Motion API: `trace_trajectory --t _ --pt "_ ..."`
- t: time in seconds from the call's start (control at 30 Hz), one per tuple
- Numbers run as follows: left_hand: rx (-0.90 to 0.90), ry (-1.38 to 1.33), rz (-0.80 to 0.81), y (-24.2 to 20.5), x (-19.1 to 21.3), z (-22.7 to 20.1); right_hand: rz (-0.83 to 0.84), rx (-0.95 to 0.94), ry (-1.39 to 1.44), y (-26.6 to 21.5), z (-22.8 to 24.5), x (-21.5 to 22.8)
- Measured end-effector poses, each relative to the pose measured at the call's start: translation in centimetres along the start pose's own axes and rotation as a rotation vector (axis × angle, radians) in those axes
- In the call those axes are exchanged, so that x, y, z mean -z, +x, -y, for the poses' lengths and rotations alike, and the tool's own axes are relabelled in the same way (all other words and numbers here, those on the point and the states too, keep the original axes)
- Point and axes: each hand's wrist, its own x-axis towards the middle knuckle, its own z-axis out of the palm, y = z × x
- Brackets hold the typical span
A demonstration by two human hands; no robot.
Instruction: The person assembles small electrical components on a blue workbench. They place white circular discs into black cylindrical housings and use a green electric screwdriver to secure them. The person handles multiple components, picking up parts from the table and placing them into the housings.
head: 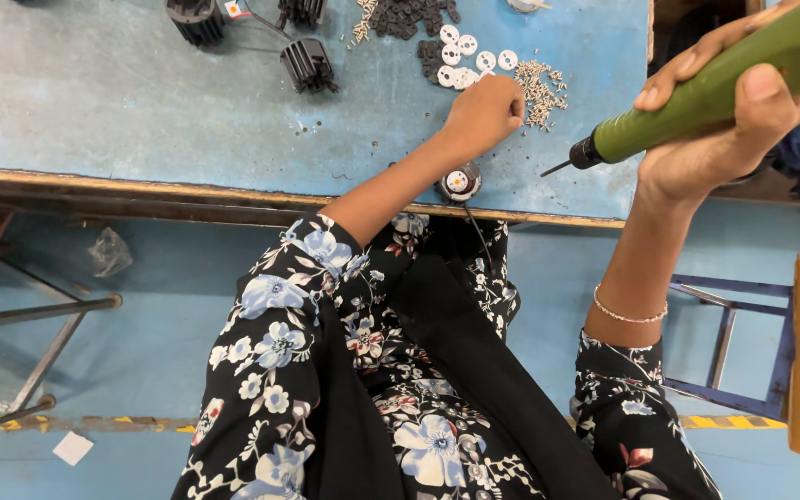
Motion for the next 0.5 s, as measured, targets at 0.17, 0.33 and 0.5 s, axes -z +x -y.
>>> trace_trajectory --t 0.17,0.33,0.5 --pt "-0.004 -0.215 -0.123 -0.3 2.3 -1.1 0.003 0.004 0.021 -0.1 0.0 0.9" --pt "0.233 -0.815 0.012 -5.5 8.6 -3.5 0.013 -0.135 0.159 -0.8 0.7 4.8" --pt "0.385 -1.285 -0.062 -14.1 11.0 -6.2 -0.029 -0.025 0.197 -1.0 0.0 9.5"
